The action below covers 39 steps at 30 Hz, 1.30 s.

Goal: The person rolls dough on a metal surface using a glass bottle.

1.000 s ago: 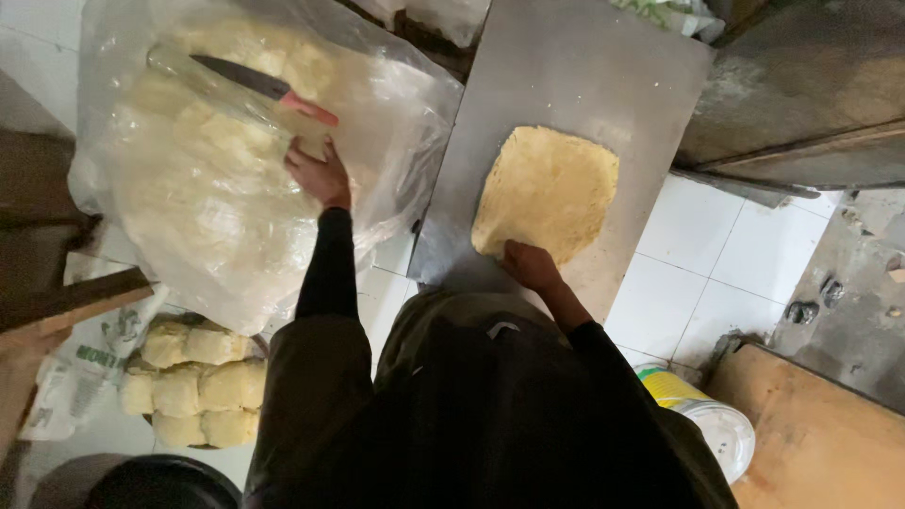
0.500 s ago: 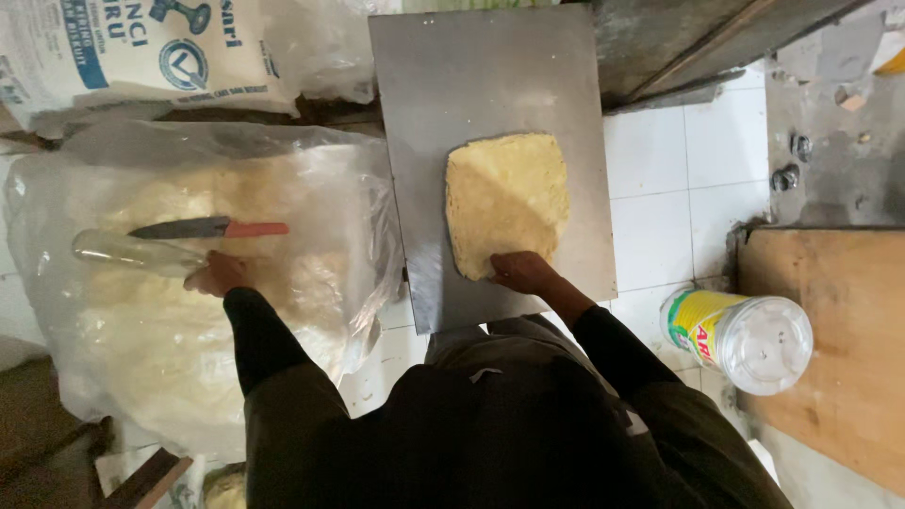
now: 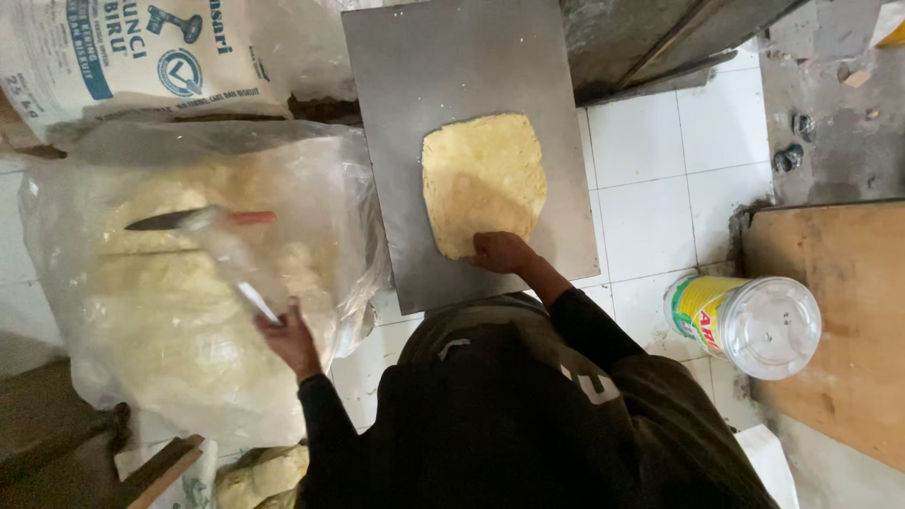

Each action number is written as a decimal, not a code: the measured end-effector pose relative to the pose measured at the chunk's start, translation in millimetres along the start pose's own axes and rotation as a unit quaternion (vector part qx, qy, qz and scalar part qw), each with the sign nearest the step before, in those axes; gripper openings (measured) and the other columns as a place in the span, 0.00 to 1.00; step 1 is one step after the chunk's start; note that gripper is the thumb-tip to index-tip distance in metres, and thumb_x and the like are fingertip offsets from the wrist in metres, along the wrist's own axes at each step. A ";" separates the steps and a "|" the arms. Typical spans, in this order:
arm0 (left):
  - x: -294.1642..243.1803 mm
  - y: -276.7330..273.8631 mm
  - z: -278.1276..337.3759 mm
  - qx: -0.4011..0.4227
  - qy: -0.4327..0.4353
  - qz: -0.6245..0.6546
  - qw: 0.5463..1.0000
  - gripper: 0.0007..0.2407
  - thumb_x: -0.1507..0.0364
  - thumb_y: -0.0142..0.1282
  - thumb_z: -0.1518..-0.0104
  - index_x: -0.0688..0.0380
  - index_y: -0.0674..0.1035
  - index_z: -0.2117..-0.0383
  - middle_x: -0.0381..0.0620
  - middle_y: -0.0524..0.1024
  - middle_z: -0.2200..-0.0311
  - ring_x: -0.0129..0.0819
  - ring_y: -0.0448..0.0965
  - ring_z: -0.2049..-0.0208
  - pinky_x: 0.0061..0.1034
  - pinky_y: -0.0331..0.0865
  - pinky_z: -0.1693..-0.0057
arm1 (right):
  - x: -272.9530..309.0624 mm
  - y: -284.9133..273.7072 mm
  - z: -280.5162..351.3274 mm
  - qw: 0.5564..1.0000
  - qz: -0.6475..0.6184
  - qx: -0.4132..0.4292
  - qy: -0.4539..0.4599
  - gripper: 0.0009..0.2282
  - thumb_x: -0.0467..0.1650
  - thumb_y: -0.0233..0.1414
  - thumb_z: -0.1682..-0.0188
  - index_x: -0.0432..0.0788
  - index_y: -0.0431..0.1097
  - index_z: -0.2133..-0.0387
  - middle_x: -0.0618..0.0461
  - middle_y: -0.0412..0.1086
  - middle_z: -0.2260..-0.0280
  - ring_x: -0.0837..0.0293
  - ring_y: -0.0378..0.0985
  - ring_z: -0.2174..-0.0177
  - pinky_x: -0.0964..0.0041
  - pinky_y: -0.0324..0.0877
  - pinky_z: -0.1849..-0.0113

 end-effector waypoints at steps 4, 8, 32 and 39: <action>-30.3 77.6 85.1 0.261 -0.091 -0.161 0.948 0.27 0.62 0.70 0.50 0.58 0.75 0.44 0.52 0.81 0.68 0.33 0.78 0.71 0.33 0.76 0.60 | -6.6 -30.8 23.4 0.986 -0.118 -0.090 0.071 0.13 0.41 0.56 0.49 0.44 0.70 0.64 0.43 0.75 0.69 0.47 0.79 0.67 0.53 0.73 0.64; -82.4 174.4 124.1 0.458 0.187 -0.219 0.841 0.30 0.53 0.69 0.54 0.48 0.75 0.42 0.48 0.83 0.57 0.41 0.85 0.64 0.34 0.76 0.56 | -12.8 -86.0 63.9 0.913 -0.208 -0.346 0.061 0.19 0.42 0.56 0.45 0.41 0.67 0.50 0.42 0.68 0.54 0.48 0.74 0.61 0.54 0.73 0.59; -91.0 300.3 123.9 0.167 0.410 -0.256 0.860 0.06 0.68 0.61 0.45 0.49 0.78 0.64 0.42 0.75 0.56 0.42 0.74 0.56 0.42 0.63 0.46 | -7.4 -81.1 9.0 0.909 0.128 -0.385 -0.097 0.10 0.31 0.59 0.53 0.46 0.74 0.58 0.52 0.70 0.55 0.48 0.71 0.54 0.45 0.62 0.49; -114.1 331.3 57.5 0.165 0.367 -0.319 0.858 0.05 0.67 0.57 0.40 0.52 0.80 0.70 0.46 0.76 0.65 0.47 0.76 0.62 0.44 0.67 0.57 | -2.3 -125.9 -51.2 0.908 0.073 -0.378 -0.168 0.08 0.30 0.56 0.58 0.42 0.72 0.67 0.47 0.67 0.64 0.44 0.69 0.63 0.46 0.63 0.56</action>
Point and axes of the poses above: each hand's wrist, its own z-axis away from the middle knuckle, its own y-axis out of the palm, x = y × z, the point moved 6 cm from there along -z, towards the middle knuckle
